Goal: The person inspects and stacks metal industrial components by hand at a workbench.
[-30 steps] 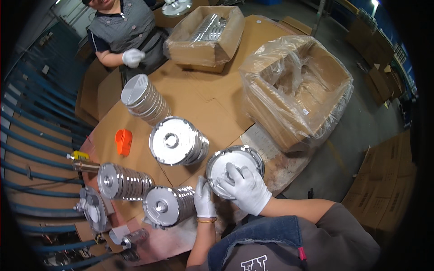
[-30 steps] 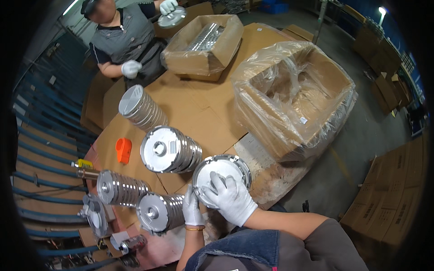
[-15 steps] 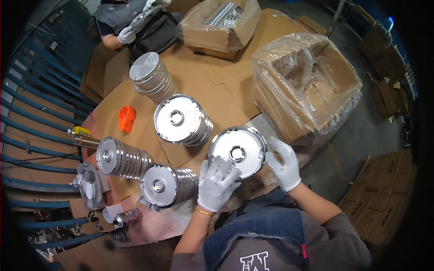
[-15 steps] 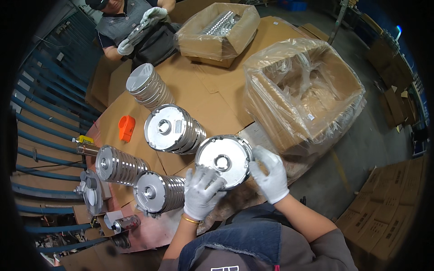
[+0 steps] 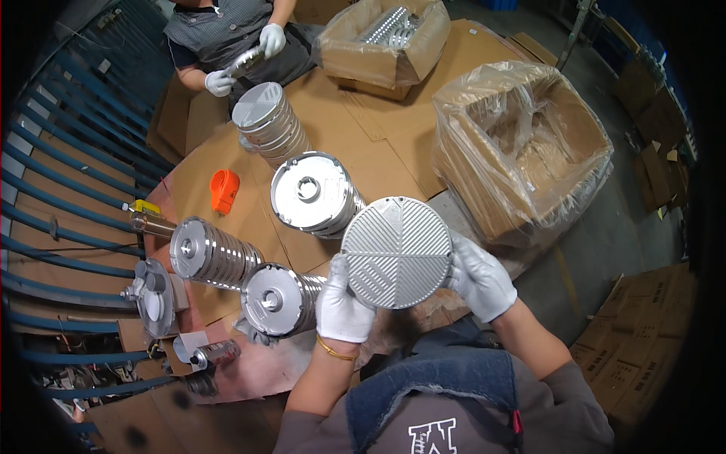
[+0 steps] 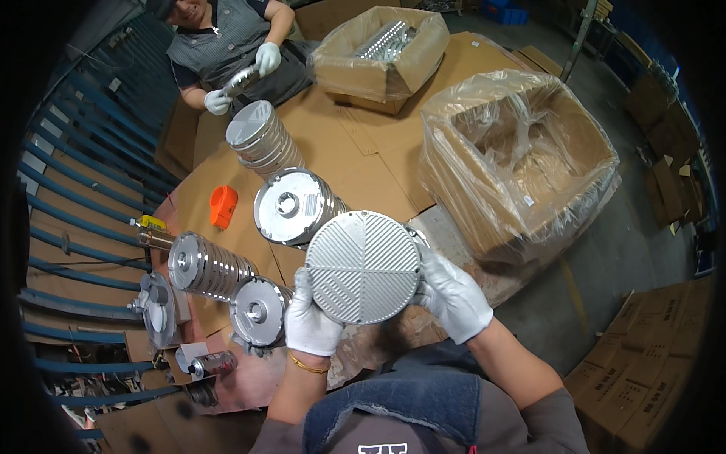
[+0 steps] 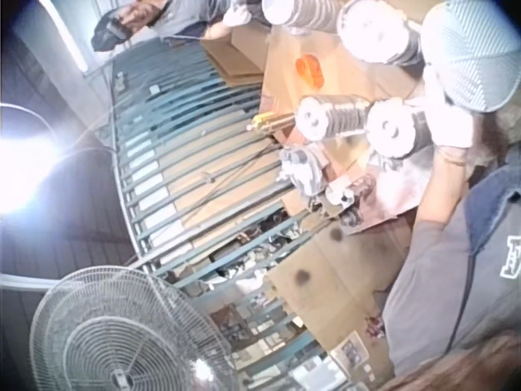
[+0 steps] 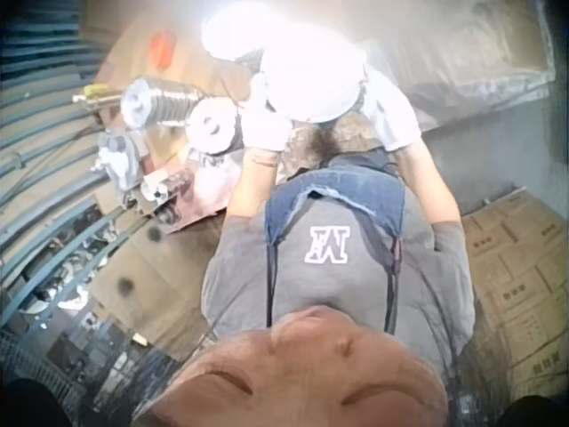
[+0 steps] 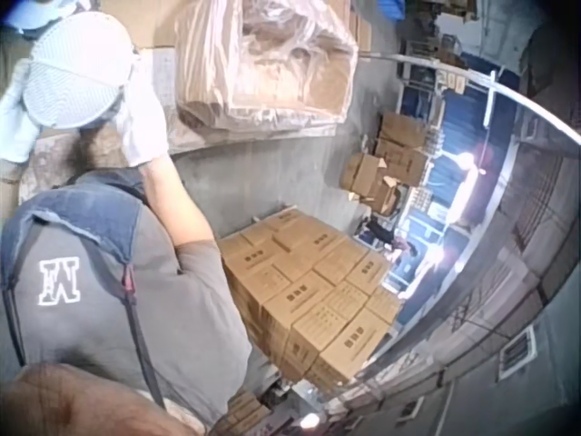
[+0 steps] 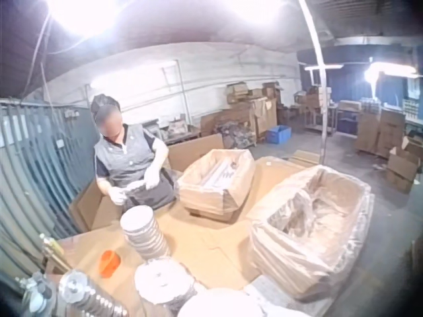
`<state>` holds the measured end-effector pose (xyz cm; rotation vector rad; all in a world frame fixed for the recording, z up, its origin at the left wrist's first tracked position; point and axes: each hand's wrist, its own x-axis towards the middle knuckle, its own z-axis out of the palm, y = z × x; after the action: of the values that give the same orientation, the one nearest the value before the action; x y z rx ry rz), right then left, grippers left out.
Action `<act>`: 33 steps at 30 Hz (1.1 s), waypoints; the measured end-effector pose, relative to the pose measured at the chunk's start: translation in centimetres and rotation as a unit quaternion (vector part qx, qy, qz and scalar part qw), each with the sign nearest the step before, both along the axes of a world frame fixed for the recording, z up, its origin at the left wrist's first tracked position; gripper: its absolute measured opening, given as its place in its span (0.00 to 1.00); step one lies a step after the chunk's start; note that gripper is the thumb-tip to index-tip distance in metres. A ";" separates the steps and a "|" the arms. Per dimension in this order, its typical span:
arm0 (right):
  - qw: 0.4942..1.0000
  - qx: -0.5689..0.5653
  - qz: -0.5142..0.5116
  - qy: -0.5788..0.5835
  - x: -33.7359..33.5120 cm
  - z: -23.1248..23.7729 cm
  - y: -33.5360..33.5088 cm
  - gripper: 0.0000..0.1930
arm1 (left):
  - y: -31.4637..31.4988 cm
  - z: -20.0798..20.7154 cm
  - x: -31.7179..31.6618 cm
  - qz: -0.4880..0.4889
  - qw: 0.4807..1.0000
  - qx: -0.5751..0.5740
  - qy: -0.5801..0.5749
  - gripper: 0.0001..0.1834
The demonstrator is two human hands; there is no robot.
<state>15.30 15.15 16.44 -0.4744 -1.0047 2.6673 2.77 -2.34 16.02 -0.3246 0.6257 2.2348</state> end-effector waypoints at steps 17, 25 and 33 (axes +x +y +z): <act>0.997 0.028 -0.017 -0.074 1.8 0.4 -1.0 0.26 | -0.3 0.5 2.7 -0.027 0.999 0.041 0.008 0.19; 0.989 -0.138 0.053 -0.029 3.8 -1.3 -0.5 0.34 | 2.3 2.3 3.7 -0.194 0.665 -0.139 0.708 0.12; 0.855 -0.476 0.167 0.123 4.0 -1.7 2.2 0.33 | 1.8 -4.6 1.7 -0.099 0.369 -0.355 0.853 0.16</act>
<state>19.29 17.31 14.72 -0.0954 0.4288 3.2737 4.45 -0.59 11.44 1.8785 2.3856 0.9823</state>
